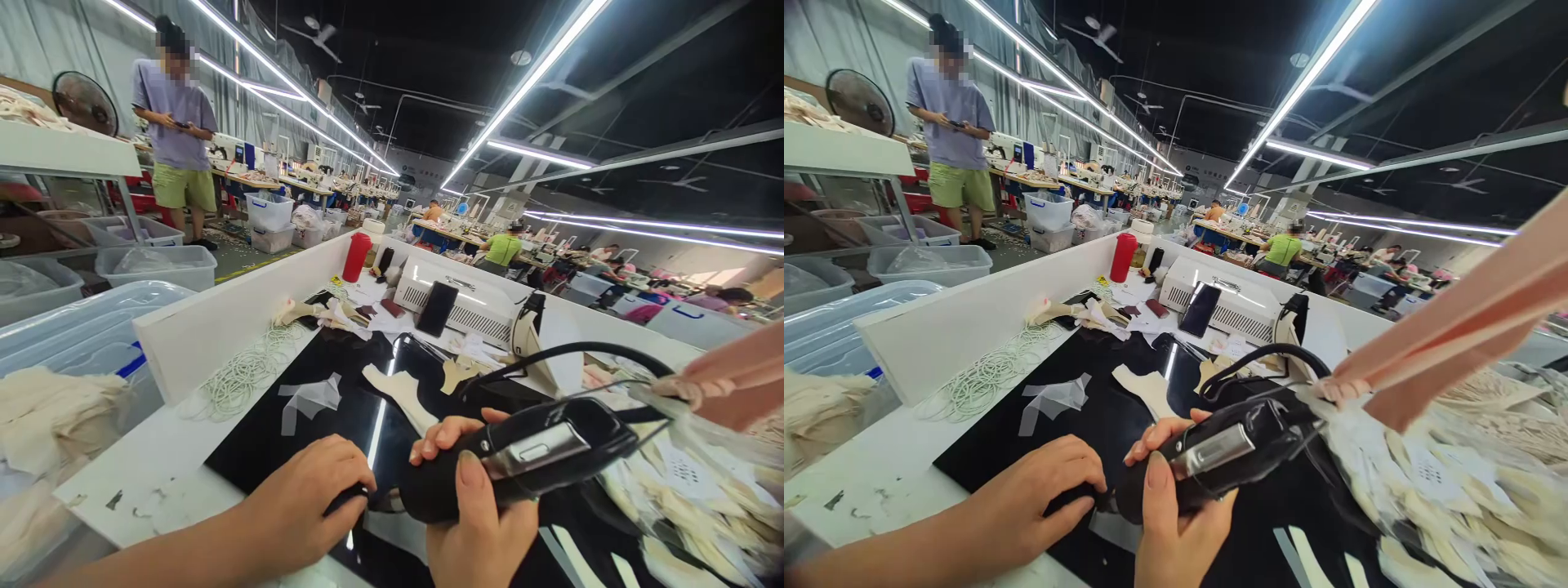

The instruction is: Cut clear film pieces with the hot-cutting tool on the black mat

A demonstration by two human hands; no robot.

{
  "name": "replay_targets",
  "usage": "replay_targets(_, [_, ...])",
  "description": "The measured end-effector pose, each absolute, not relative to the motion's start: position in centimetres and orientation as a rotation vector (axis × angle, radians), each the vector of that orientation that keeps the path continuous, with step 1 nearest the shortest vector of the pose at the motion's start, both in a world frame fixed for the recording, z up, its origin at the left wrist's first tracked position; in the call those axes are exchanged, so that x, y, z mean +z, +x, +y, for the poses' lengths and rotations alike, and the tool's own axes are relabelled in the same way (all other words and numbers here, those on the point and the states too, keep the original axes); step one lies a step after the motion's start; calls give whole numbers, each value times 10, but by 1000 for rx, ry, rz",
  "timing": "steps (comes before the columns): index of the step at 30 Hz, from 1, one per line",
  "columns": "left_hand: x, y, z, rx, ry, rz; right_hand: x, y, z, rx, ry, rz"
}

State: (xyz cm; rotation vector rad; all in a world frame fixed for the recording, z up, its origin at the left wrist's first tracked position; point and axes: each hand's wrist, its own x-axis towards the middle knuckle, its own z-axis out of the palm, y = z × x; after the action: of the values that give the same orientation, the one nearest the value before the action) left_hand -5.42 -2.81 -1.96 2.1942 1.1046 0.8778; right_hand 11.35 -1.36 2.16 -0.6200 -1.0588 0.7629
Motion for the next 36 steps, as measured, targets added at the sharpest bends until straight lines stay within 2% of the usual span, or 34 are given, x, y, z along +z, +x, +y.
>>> replay_targets(17, [-28,-53,-27,931,2234,1111,24,114,-23,790,-624,-1060])
replay_targets(28, [-28,-53,-39,846,2553,945,41,147,-21,710,-705,-969])
replay_targets(36, [2,-37,-6,672,2520,696,44,166,-18,627,-793,-859])
